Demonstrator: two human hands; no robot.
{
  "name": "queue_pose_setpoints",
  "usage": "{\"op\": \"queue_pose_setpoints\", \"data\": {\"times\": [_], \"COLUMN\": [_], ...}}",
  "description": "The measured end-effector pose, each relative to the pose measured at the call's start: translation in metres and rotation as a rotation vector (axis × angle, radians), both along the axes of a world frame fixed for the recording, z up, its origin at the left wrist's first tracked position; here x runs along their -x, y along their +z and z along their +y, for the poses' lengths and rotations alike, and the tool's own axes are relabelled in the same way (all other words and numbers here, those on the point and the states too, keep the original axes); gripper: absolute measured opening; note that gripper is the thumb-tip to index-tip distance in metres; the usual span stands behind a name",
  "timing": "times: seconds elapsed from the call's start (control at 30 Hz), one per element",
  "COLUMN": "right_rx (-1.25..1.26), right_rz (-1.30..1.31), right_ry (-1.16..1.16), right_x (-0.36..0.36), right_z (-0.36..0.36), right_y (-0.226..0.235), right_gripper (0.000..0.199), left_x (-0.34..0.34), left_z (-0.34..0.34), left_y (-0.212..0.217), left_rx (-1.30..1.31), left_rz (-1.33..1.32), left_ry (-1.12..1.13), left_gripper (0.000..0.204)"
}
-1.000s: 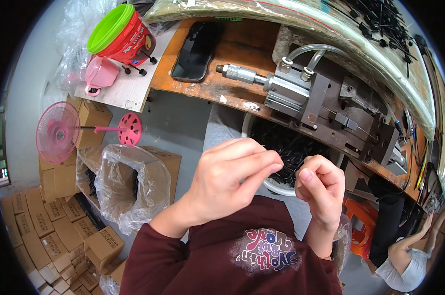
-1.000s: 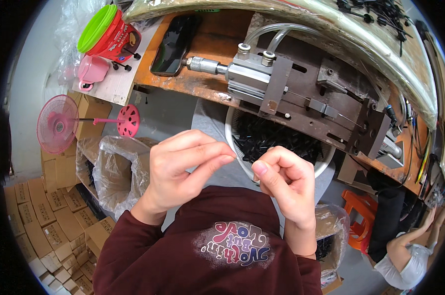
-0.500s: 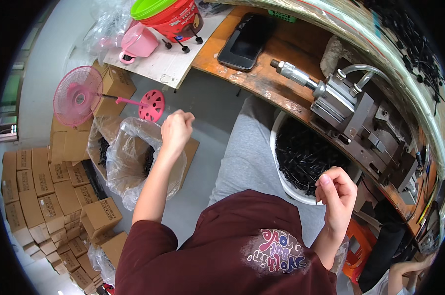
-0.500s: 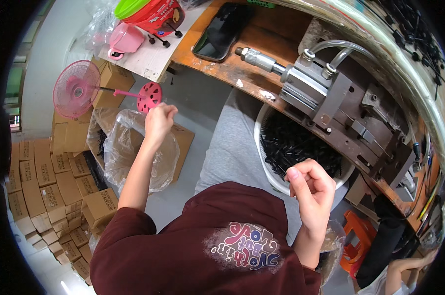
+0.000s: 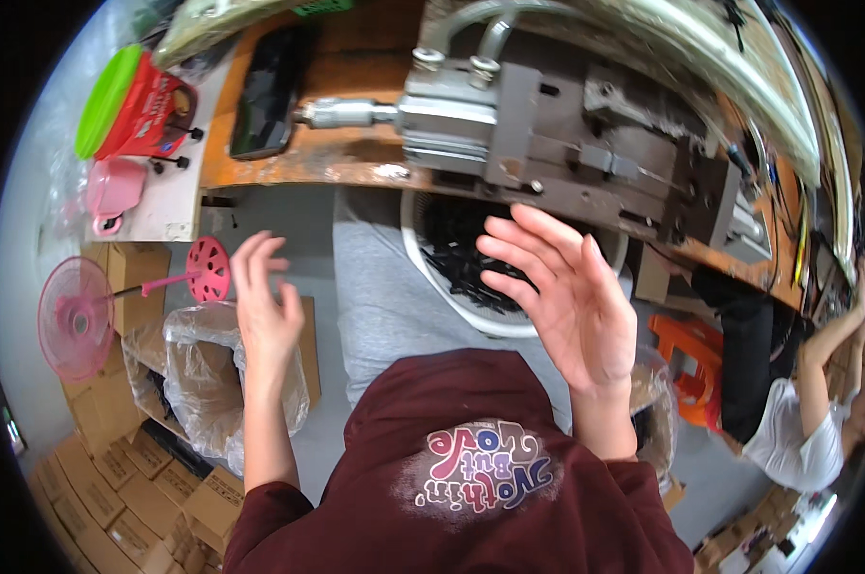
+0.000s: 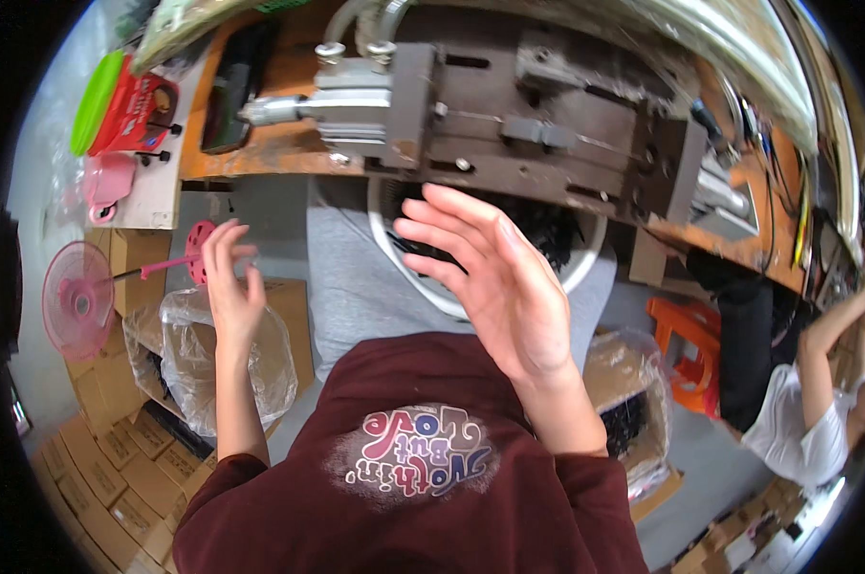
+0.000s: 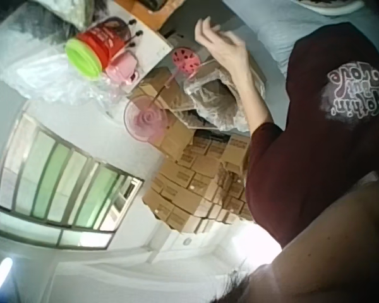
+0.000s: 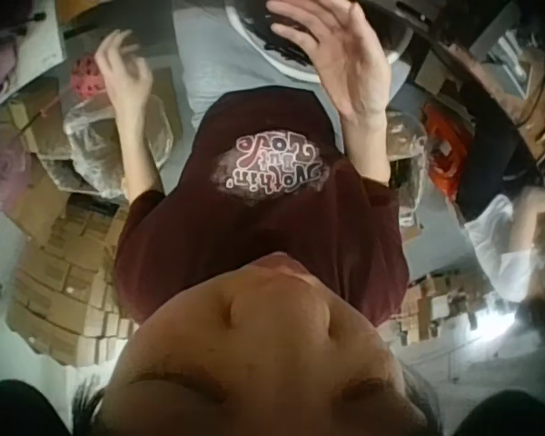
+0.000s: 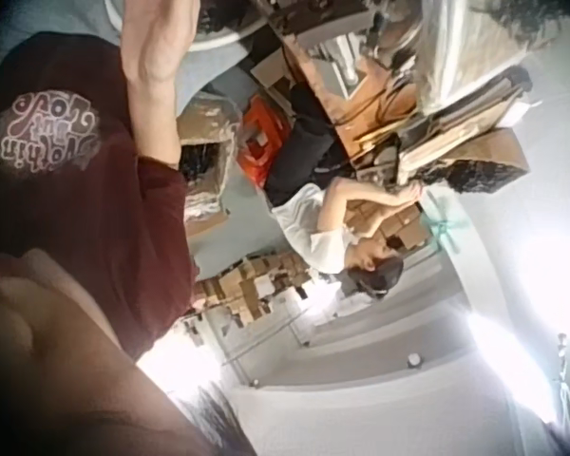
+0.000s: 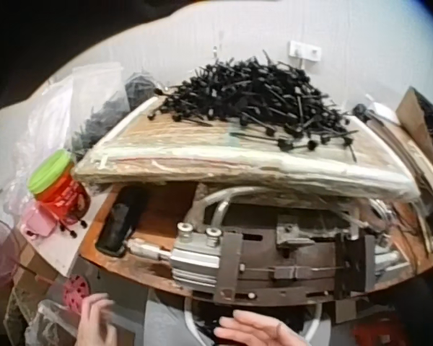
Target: The recorder is assembling black plastic electronic components using a specialized fixture or press on a workbench.
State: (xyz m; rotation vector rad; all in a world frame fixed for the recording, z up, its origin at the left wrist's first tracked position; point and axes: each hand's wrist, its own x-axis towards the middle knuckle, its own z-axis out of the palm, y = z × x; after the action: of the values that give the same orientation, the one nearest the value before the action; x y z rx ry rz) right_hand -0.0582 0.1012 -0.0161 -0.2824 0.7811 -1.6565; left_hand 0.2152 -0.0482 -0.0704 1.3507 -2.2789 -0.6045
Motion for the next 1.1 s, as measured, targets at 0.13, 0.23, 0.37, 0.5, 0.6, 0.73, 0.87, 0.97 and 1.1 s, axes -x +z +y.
{"op": "queue_pose_setpoints", "data": {"times": [0.13, 0.23, 0.37, 0.5, 0.6, 0.73, 0.87, 0.97, 1.1], "right_rx": [0.041, 0.024, 0.045, -0.018, 0.116, 0.558, 1.072, 1.218, 0.952], "right_rz": [-0.071, -0.105, 0.003, 0.486, 0.696, 0.597, -0.406, -0.889, -0.544], "right_ry": [-0.019, -0.028, -0.039, -0.059, -0.252, -0.538, -0.832, -0.850, -0.766], "right_x": [0.003, 0.004, 0.004, 0.004, -0.005, -0.029, -0.107, -0.122, -0.094], "right_z": [0.000, 0.000, 0.005, 0.019, 0.028, 0.030, 0.049, 0.055, 0.067], "right_y": [-0.003, -0.004, -0.006, 0.008, 0.027, 0.073, 0.124, 0.140, 0.147], "right_gripper": [0.053, 0.053, 0.047, 0.037, 0.046, 0.050, 0.024, 0.012, 0.028], "left_x": [0.046, 0.062, 0.076, 0.082, 0.083, 0.100, 0.113, 0.115, 0.117], "left_z": [0.034, 0.048, 0.052, 0.051, 0.055, 0.057, 0.062, 0.071, 0.070], "left_y": [0.020, 0.030, 0.040, 0.050, 0.048, 0.045, 0.048, 0.044, 0.043], "left_rx": [0.021, -0.005, 0.167, 0.268, 0.205, 0.224, 0.238, 0.170, 0.196], "left_rz": [0.035, 0.100, 0.274, 0.319, 0.438, 0.601, 0.670, 0.797, 0.748], "left_ry": [-0.421, -0.561, -0.513, -0.469, -0.483, -0.595, -0.682, -0.643, -0.713], "left_gripper": [0.023, 0.018, 0.034, 0.048, 0.064, 0.082, 0.088, 0.066, 0.080]}}
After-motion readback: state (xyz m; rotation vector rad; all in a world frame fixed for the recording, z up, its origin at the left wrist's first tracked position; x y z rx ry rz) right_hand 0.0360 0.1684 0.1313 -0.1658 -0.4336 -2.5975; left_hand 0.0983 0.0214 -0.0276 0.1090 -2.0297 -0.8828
